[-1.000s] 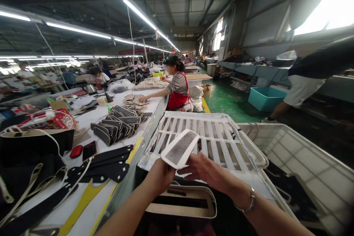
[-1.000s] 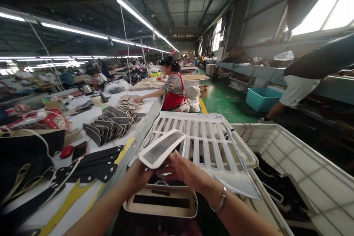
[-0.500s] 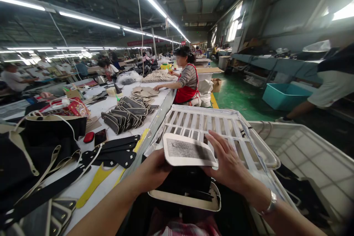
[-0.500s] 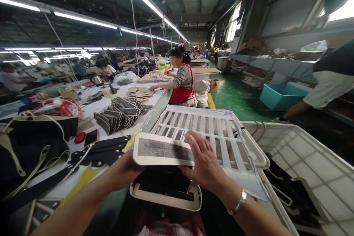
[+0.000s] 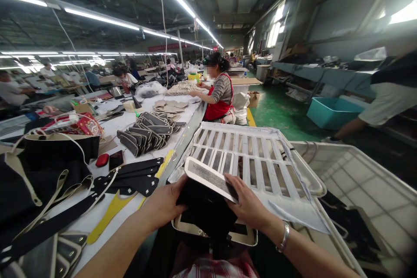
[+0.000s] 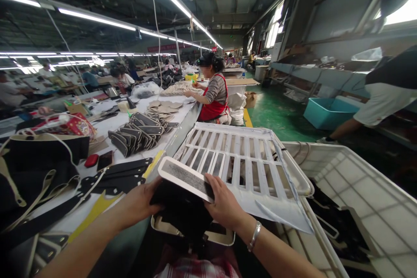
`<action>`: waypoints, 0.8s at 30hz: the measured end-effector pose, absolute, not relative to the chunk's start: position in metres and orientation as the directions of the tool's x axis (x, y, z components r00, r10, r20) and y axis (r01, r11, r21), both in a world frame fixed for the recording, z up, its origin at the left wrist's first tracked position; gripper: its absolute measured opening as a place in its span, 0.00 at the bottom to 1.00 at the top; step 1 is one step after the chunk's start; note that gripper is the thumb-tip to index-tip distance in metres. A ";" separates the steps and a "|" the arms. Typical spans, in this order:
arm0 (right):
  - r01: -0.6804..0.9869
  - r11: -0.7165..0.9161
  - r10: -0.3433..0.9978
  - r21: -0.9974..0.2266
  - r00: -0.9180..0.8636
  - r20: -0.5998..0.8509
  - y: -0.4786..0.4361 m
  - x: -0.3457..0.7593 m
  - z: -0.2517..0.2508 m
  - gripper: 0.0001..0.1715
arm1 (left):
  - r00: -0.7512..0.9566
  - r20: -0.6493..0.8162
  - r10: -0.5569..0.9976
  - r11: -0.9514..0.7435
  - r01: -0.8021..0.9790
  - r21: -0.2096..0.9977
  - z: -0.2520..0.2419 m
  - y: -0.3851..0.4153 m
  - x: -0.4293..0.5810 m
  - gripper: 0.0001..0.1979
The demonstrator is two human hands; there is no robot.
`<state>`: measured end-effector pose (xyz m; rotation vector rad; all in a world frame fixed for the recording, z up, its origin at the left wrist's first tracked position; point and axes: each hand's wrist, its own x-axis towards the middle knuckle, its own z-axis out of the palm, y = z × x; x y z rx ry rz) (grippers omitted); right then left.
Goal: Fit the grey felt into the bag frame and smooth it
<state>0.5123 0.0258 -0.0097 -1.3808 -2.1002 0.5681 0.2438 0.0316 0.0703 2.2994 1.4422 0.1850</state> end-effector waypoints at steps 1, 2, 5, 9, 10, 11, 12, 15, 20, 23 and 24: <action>0.686 0.375 0.927 -0.624 -0.293 0.235 0.027 0.512 -0.010 0.35 | 0.453 -0.088 0.887 -0.387 0.834 0.393 0.069 0.033 0.244 0.40; 0.682 0.372 0.928 -0.630 -0.275 0.251 0.029 0.511 -0.009 0.34 | 0.461 -0.054 0.886 -0.409 0.830 0.380 0.069 0.034 0.245 0.41; 0.664 0.373 0.928 -0.648 -0.245 0.282 0.031 0.505 -0.004 0.32 | 0.492 0.079 0.867 -0.487 0.805 0.339 0.078 0.038 0.248 0.42; 0.668 0.356 0.934 -0.654 -0.231 0.272 0.030 0.497 -0.002 0.30 | 0.494 0.123 0.861 -0.507 0.811 0.292 0.085 0.040 0.248 0.40; 0.672 0.349 0.937 -0.653 -0.230 0.264 0.029 0.495 -0.003 0.30 | 0.488 0.099 0.867 -0.494 0.816 0.301 0.083 0.039 0.247 0.40; 0.676 0.344 0.939 -0.652 -0.233 0.254 0.028 0.495 -0.005 0.30 | 0.481 0.070 0.874 -0.477 0.821 0.314 0.080 0.037 0.246 0.41; 0.680 0.341 0.940 -0.649 -0.238 0.245 0.026 0.495 -0.007 0.30 | 0.474 0.044 0.880 -0.460 0.824 0.330 0.077 0.036 0.245 0.42; 0.705 0.349 0.937 -0.617 -0.255 0.238 0.020 0.497 -0.014 0.31 | 0.470 0.019 0.883 -0.445 0.823 0.354 0.063 0.029 0.241 0.42; 0.786 0.398 0.914 -0.474 -0.293 0.282 0.010 0.506 -0.022 0.45 | 0.477 0.042 0.878 -0.468 0.837 0.285 0.032 0.023 0.241 0.38; 0.800 0.498 0.858 -0.334 -0.398 0.325 0.005 0.522 -0.029 0.51 | 0.490 -0.003 0.872 -0.474 0.845 0.247 0.002 0.020 0.244 0.29; 0.799 0.532 0.833 -0.280 -0.436 0.340 0.003 0.529 -0.032 0.51 | 0.498 -0.020 0.867 -0.478 0.843 0.247 -0.007 0.019 0.246 0.26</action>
